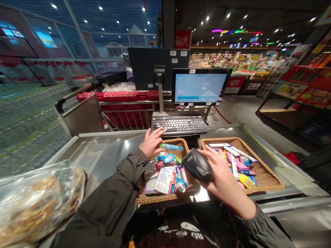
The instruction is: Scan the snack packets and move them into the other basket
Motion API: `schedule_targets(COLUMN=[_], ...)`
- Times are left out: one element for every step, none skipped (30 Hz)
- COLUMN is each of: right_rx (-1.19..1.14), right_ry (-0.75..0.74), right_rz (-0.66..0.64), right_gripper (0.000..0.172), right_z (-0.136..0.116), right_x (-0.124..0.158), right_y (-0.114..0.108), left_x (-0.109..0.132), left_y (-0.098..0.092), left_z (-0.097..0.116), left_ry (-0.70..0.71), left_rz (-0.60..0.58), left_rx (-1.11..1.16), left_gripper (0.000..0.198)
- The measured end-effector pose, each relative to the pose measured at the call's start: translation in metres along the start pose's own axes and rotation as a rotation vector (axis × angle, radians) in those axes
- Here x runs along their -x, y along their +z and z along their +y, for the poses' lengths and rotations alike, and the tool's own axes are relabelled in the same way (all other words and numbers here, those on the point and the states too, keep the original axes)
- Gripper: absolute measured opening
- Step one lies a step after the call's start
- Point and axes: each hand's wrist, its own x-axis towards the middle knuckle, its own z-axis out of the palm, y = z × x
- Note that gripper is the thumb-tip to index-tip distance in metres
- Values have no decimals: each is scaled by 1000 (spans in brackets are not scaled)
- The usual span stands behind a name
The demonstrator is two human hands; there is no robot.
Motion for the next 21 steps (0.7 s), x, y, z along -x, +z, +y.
schedule_targets(right_rx=[-5,-8,-9,-10,-11,-11,-10,-7,-2,3,6,8,11,16,25,39,56,75,93,109,126], right_ry=[6,11,15,19,26,34,45,58,71,82,90,98,104,111,118,125,131,138,148,162,186], right_rz=[-7,-10,-11,-12,-15,-19,-22,-25,-27,-27,-27,-28,-26,-23,-16,-10,0,11,25,41,61], right_gripper=[49,48,47,47,47,48,48,48,48,48,47,46,44,42,41,41,41,42,43,45,46], right_z=[1,3,4,5,7,9,10,12,14,16,18,21,23,26,29,33,38,42,48,54,60], right_x=[0,1,1,2,3,4,5,6,7,9,11,13,16,18,21,25,29,33,37,42,47], right_y=[1,2,2,3,3,3,3,2,2,2,2,1,1,0,0,-2,-3,-5,-8,-11,-15], left_x=[2,5,7,9,11,13,15,17,19,20,22,23,24,25,26,27,27,27,26,25,22], left_y=[7,15,22,30,37,44,51,57,63,69,74,78,81,84,86,87,88,87,85,82,79], left_z=[-2,-3,-4,-5,-6,-6,-6,-6,-6,-5,-5,-4,-3,-2,-1,1,3,6,9,11,15], left_ry=[-15,-32,-49,-68,-87,-106,-126,-144,-159,-169,-175,-178,-179,-184,-196,-211,-228,-243,-250,-246,-229], left_rz=[-29,-61,-97,-135,-174,-212,-246,-279,-309,-338,-366,-391,-417,-451,-487,-523,-555,-579,-588,-582,-565], left_rx=[12,24,36,47,55,62,67,72,77,83,88,90,87,74,53,30,7,-12,-28,-39,-46], left_gripper=[23,23,23,23,23,23,22,22,21,21,21,21,21,21,23,25,28,32,37,41,44])
